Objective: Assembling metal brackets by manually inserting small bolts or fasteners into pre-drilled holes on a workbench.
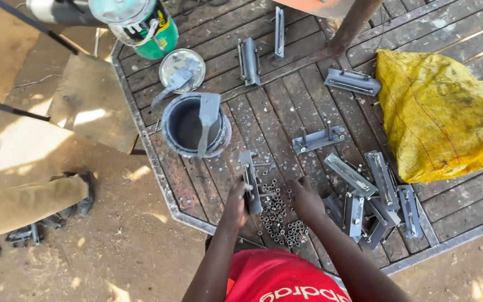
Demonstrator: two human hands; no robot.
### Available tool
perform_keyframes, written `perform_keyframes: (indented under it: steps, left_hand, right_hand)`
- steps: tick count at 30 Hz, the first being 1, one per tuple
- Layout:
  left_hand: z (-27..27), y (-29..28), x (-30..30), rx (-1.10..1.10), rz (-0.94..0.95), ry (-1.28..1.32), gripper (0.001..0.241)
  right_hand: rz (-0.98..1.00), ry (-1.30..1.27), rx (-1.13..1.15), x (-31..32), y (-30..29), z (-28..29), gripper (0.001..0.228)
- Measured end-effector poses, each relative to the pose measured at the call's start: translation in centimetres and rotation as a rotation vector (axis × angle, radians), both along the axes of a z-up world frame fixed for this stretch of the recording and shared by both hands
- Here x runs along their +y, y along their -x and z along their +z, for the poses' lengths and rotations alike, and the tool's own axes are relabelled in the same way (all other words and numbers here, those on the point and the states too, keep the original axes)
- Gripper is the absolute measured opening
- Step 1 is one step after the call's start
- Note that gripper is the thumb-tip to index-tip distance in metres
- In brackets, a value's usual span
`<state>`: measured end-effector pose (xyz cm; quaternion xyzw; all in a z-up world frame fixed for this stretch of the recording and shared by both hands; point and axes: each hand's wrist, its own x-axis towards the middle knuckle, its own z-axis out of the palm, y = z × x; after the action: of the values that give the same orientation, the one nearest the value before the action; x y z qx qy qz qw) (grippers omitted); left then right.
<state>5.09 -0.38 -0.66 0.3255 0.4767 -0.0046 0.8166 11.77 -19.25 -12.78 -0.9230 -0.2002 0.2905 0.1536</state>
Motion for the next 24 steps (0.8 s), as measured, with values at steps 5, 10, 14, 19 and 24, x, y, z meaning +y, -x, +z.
perform_keyframes:
  steps: [5, 10, 14, 19, 24]
  left_hand:
    - [-2.5, 4.4, -0.8, -0.11, 0.06, 0.055, 0.043]
    - [-5.1, 6.4, -0.6, -0.156, 0.059, 0.025, 0.039]
    - [-7.9, 7.4, -0.6, -0.18, 0.005, 0.017, 0.048]
    - [-6.2, 7.3, -1.2, -0.193, -0.067, -0.026, 0.048]
    - [-6.2, 7.4, -1.7, -0.058, -0.06, -0.123, 0.051]
  right_hand:
    - [0.129, -0.006, -0.128, -0.3, 0.7, -4.0, 0.045]
    - [0.178, -0.014, -0.195, -0.3, 1.2, -5.6, 0.034]
    - [0.032, -0.021, -0.072, -0.8, 1.2, -8.4, 0.027]
    - [-0.406, -0.188, 0.197, -2.1, 0.6, -6.8, 0.028]
    - [-0.857, -0.99, 0.782, -3.8, 1.7, -4.6, 0.023]
